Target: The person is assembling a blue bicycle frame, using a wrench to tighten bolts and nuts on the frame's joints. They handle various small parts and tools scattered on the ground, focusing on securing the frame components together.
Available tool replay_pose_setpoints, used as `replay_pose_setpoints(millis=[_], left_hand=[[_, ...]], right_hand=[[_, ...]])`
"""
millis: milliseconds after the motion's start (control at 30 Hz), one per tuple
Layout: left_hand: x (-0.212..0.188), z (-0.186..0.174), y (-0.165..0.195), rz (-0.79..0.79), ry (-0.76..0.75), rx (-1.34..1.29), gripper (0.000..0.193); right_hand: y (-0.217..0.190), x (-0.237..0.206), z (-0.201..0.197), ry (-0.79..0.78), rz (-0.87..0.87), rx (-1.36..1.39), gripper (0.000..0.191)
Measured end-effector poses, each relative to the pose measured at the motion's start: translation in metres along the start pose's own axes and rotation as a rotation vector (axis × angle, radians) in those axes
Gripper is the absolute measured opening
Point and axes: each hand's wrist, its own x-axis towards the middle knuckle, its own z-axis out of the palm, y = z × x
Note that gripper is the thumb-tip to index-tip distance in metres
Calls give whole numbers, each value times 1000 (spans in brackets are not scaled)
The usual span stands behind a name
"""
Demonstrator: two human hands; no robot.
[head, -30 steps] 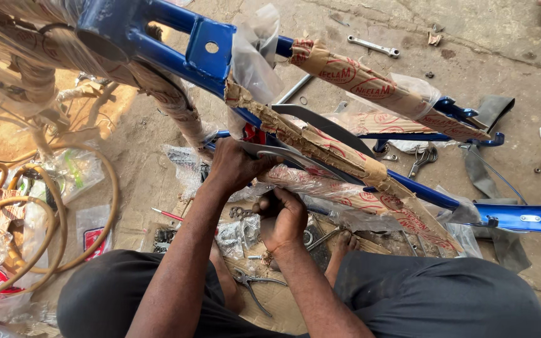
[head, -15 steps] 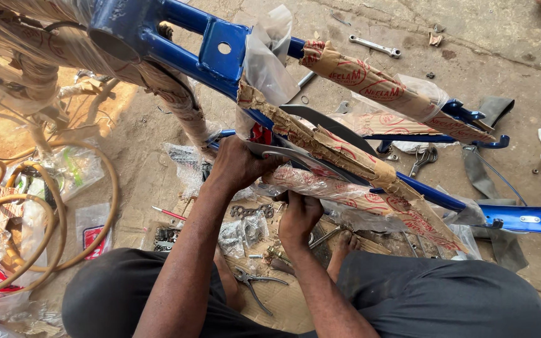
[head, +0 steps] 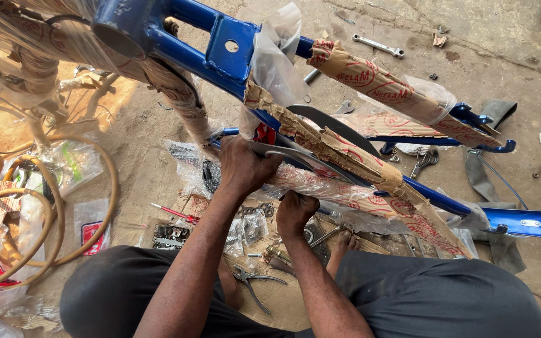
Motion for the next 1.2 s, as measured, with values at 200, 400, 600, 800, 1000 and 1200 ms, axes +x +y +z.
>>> replay_pose_setpoints(millis=[200, 400, 600, 800, 1000, 1200], left_hand=[[-3, 0, 8, -9, 131, -30, 22], [-4, 3, 13, -29, 156, -47, 19], [-3, 5, 13, -44, 189, -51, 20], [-5, 10, 11, -53, 230, -38, 14], [-3, 15, 6, -11, 204, -50, 13], [-1, 10, -4, 52, 103, -96, 21]], right_hand=[[-4, 8, -3, 22, -280, -69, 13], [-2, 17, -7, -57, -332, -224, 18], [-14, 5, -5, 2, -221, -123, 21], [-28, 1, -19, -74, -221, -204, 6], [-23, 5, -19, -136, 432, 497, 8], [-25, 12, -16, -120, 646, 767, 6]])
